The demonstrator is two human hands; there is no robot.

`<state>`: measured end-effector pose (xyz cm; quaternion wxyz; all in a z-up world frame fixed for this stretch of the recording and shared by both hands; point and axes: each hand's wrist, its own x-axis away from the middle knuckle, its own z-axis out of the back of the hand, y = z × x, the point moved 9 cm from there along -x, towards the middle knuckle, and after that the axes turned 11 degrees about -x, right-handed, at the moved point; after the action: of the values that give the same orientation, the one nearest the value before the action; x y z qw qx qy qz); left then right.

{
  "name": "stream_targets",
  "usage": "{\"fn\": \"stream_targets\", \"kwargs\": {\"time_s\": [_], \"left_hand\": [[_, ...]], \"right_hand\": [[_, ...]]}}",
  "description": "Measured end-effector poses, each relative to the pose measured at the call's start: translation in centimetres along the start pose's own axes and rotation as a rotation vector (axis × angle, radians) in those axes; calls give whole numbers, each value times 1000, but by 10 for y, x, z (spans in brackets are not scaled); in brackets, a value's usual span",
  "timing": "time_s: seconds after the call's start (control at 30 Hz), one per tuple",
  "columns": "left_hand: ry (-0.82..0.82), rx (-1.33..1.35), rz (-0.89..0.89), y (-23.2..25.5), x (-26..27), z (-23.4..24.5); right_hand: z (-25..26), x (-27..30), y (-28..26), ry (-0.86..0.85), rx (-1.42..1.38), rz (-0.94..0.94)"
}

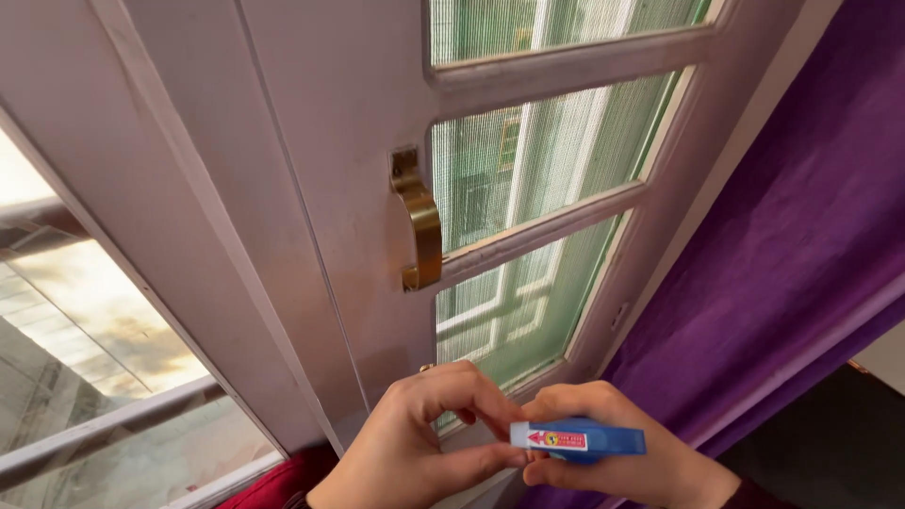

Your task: Cleaning a window glass and frame with a spray bottle and cloth.

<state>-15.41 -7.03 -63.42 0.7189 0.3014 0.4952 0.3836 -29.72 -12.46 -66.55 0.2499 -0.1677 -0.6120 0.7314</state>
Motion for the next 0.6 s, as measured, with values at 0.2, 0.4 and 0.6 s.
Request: {"fn": "stream_targets", "kwargs": {"time_s": [0.2,0.4,0.6], "left_hand": [[-27,44,5,-11,7,-7],[-26,58,18,-4,9,-1],[-37,-24,21,-1,7,3]], "right_hand": [[2,3,16,14,-74,61],[2,-2,13,-12,51,64],[-1,-1,-6,-32,194,152]]}}
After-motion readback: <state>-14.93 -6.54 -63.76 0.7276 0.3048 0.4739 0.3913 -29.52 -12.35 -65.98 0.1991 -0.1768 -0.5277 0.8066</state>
